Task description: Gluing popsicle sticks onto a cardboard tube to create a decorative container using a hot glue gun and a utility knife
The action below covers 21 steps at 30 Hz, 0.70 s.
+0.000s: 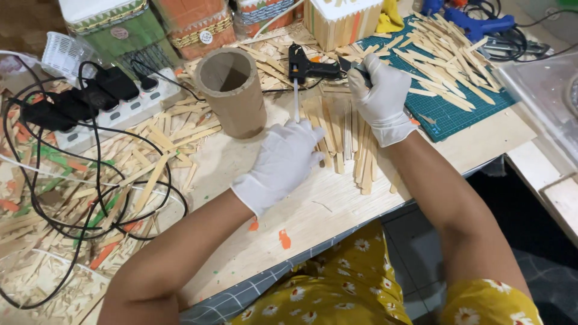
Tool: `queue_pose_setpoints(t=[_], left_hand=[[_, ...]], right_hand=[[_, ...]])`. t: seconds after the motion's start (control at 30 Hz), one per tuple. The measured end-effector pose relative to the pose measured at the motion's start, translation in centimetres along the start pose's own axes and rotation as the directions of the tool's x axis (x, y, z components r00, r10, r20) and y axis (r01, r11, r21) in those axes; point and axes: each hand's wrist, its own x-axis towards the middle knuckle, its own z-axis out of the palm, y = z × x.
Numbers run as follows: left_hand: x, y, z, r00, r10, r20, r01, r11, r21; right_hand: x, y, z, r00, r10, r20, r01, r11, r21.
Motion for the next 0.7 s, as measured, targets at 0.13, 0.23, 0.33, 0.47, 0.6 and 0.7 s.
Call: queue_pose_setpoints(t=[0.13,0.23,0.33,0.47,0.6,0.7], left_hand=[[1.6,0.7,3.6,0.998,-0.029,0.05,0.023,0.993,0.118],[2.1,2.5,4.0,0.999,-0.027,-0.042,0.031,0.993,0.114],[2.1,5.2,4.5,0.984,0.147,-0.103,-0.161,0.977,-0.138],[2.6,7.6,6.5,0.919,0.353,0.178,-0.304,0.919,-0.253],[4.4,7.5,5.2,0.867,0.337,0.367,-0.25,0.931,-0.265],[4.5,6.6,7.0,0.899,0.29,0.329,-0.219,0.947,-0.236]], right_hand=[[0.1,1.1,0.3,0.998,0.061,-0.036,-0.06,0.998,0.021],[0.3,1.6,0.3,0.993,0.098,-0.06,-0.098,0.995,0.013],[0.7,2.4,0.2,0.986,0.147,-0.082,-0.142,0.988,0.064],[1.1,5.2,0.6,0.964,0.219,-0.148,-0.202,0.972,0.121],[2.0,7.5,-0.7,0.882,0.404,-0.244,-0.329,0.897,0.295],[2.5,7.7,-1.6,0.835,0.423,-0.352,-0.327,0.896,0.302]])
